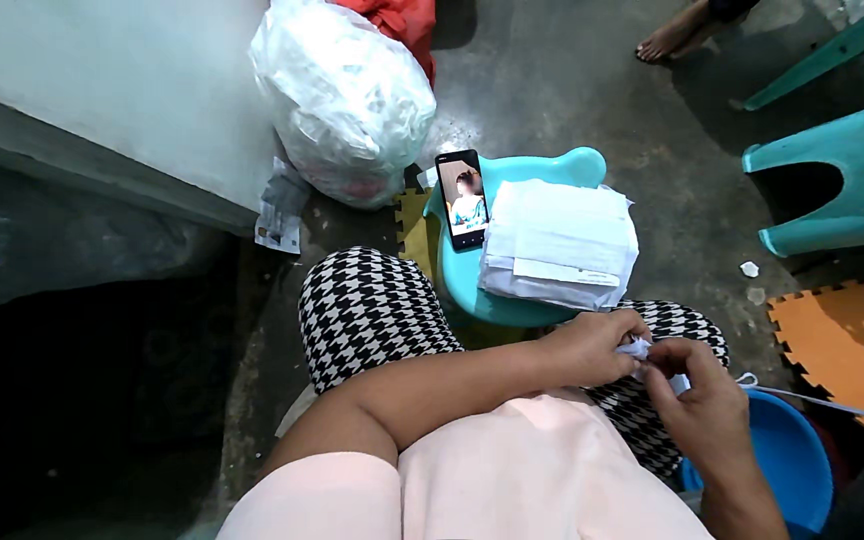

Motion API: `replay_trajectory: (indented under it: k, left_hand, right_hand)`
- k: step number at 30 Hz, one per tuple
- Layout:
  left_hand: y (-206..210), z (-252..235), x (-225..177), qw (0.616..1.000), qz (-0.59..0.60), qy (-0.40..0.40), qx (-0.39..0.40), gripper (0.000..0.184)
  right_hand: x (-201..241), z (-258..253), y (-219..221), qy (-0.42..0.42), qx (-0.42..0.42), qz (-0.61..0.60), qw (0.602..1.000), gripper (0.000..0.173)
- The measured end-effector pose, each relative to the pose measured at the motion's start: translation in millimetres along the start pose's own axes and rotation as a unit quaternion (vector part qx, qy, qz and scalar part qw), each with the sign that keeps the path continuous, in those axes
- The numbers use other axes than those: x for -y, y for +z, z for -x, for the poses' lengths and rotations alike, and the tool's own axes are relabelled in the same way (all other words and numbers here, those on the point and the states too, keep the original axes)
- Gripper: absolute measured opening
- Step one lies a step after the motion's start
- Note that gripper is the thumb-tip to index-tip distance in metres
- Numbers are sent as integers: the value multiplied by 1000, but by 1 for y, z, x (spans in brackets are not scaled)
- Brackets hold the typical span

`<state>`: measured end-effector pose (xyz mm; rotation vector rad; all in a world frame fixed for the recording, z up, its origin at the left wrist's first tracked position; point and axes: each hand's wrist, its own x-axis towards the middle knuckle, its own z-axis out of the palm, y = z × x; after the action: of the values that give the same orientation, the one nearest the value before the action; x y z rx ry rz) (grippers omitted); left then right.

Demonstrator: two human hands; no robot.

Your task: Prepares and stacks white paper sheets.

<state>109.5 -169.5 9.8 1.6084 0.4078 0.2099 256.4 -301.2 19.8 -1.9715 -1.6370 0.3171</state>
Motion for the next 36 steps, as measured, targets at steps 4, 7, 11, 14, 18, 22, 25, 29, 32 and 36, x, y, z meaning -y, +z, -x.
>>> replay_trajectory:
  k: [4,7,11,14,18,22,25,29,32,36]
  left_hand:
    - [-1,0,-3,1000,-26,0,1,30]
    - [1,0,-5,999,-46,4,1,33]
    - [3,-2,-4,997,-69,12,14,28]
    - [3,-2,-2,996,-85,3,22,23]
    - [2,-3,1,995,-92,-20,27,24]
    - [4,-3,4,995,-97,-12,18,28]
    - [6,-5,6,996,-89,3,1,25]
    - [7,-5,7,996,-90,11,-3,22]
    - [8,-5,8,996,-88,27,-13,22]
    - [9,-6,9,994,-92,50,-17,21]
  right_hand:
    - [-1,0,1,9,10,-10,1000,24]
    - [-2,1,2,13,9,-15,1000,24]
    - [-3,2,3,15,1,-30,999,24]
    - [-7,2,3,27,-5,-50,998,26]
    - [-14,3,3,47,0,-116,992,28]
    - [-18,4,1,51,7,-160,986,28]
    - [-18,4,1,51,9,-184,982,27]
    - [-25,6,1,56,9,-213,975,29]
    - [-22,4,-1,54,14,-237,970,27]
    - [-21,4,-3,56,18,-244,968,27]
